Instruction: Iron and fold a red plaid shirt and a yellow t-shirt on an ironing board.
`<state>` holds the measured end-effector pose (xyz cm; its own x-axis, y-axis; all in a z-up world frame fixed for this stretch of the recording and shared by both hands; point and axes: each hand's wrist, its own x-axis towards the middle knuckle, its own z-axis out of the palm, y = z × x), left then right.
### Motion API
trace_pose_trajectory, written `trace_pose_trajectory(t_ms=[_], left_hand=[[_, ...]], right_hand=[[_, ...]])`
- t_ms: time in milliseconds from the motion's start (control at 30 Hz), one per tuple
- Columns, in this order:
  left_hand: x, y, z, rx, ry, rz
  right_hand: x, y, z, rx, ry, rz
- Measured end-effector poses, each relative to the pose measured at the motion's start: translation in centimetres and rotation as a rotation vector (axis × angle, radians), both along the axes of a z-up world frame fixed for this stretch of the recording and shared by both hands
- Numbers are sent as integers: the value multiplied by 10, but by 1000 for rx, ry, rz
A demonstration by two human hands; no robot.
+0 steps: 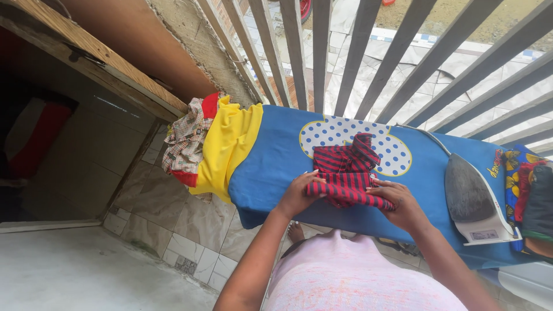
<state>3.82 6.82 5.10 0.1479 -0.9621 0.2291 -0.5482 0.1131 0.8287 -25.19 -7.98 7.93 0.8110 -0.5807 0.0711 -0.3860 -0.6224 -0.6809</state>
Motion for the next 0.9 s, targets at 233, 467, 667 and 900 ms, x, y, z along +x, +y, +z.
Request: trace_pose_trajectory(t_ms=[233, 467, 667, 900], left_hand=[[3, -30, -23, 221, 393, 128], [7, -53, -28, 157, 605, 232], [4, -43, -19, 153, 527, 179], [-8, -2, 33, 94, -30, -59]], right_hand=[[13, -12, -1, 190, -142, -187], [27, -17, -33, -41, -94, -235], [27, 0, -43, 119, -236, -379], [-3, 32, -43, 120, -183, -385]])
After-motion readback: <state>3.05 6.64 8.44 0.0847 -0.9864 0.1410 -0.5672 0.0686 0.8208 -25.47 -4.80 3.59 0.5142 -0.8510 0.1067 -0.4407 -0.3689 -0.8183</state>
